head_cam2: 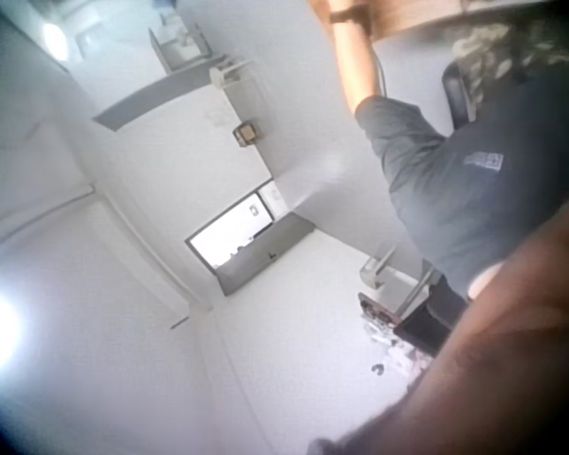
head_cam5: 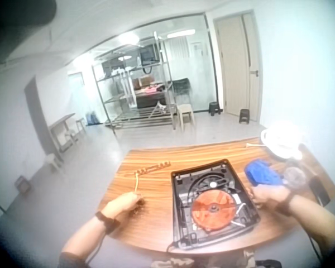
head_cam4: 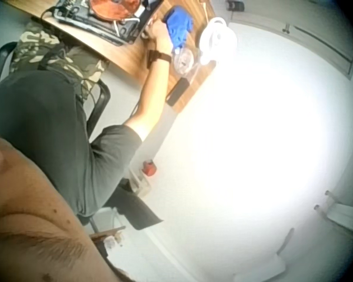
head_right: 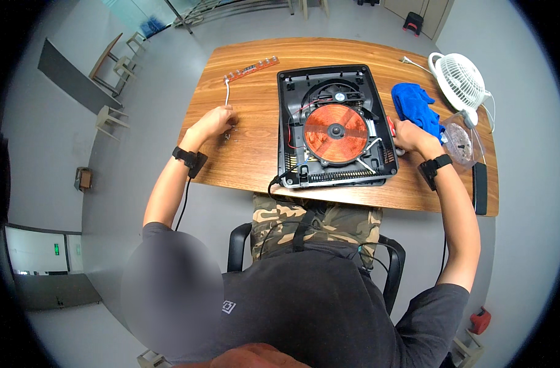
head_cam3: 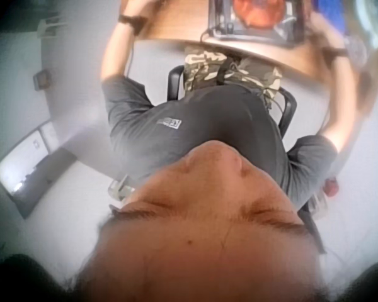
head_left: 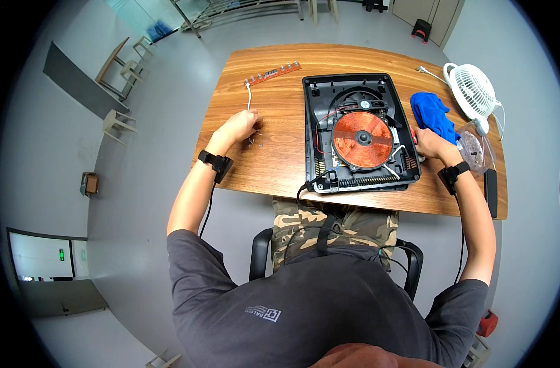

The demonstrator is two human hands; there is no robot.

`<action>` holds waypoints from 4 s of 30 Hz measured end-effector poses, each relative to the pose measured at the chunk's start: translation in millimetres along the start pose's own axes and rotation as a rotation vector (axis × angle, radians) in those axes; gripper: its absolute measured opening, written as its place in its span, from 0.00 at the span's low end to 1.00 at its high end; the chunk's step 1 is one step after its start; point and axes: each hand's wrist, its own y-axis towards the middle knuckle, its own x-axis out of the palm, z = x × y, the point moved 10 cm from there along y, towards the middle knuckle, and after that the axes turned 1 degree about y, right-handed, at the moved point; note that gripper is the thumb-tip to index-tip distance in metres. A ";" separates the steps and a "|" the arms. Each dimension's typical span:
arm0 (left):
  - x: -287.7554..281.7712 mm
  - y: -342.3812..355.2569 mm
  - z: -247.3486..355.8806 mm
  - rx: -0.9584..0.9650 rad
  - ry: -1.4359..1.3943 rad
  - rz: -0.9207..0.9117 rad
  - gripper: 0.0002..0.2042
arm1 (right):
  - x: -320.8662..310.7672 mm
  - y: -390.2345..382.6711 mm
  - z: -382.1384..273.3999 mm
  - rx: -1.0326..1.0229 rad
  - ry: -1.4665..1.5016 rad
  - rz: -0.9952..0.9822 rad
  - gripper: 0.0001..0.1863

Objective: The person disassembles a small electronic device on a wooden table, removes a circular copper-colored component, cleans it with a blue cloth, and reassembles the device using a screwdriver. The person handles screws, a fan, and internal components during the process.

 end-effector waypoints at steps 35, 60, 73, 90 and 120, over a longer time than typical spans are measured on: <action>-8.8 -39.2 -28.9 -0.158 -0.065 -0.050 0.06 | -95.8 -33.2 -8.0 0.055 -0.082 0.460 0.19; 10.1 -37.9 -7.9 0.009 -0.169 -0.001 0.07 | -143.8 -54.8 -122.1 -0.117 0.156 0.576 0.17; -20.2 -33.5 -6.9 -0.224 -0.861 -0.032 0.03 | -139.8 -52.9 -127.7 -0.151 0.114 0.516 0.18; -44.9 105.5 112.1 -0.013 -1.204 0.002 0.08 | -149.4 -53.9 -151.8 -0.330 0.366 0.418 0.19; -16.7 135.1 153.7 -0.007 -1.821 0.005 0.12 | -135.3 -46.2 -116.5 -0.281 0.558 0.412 0.16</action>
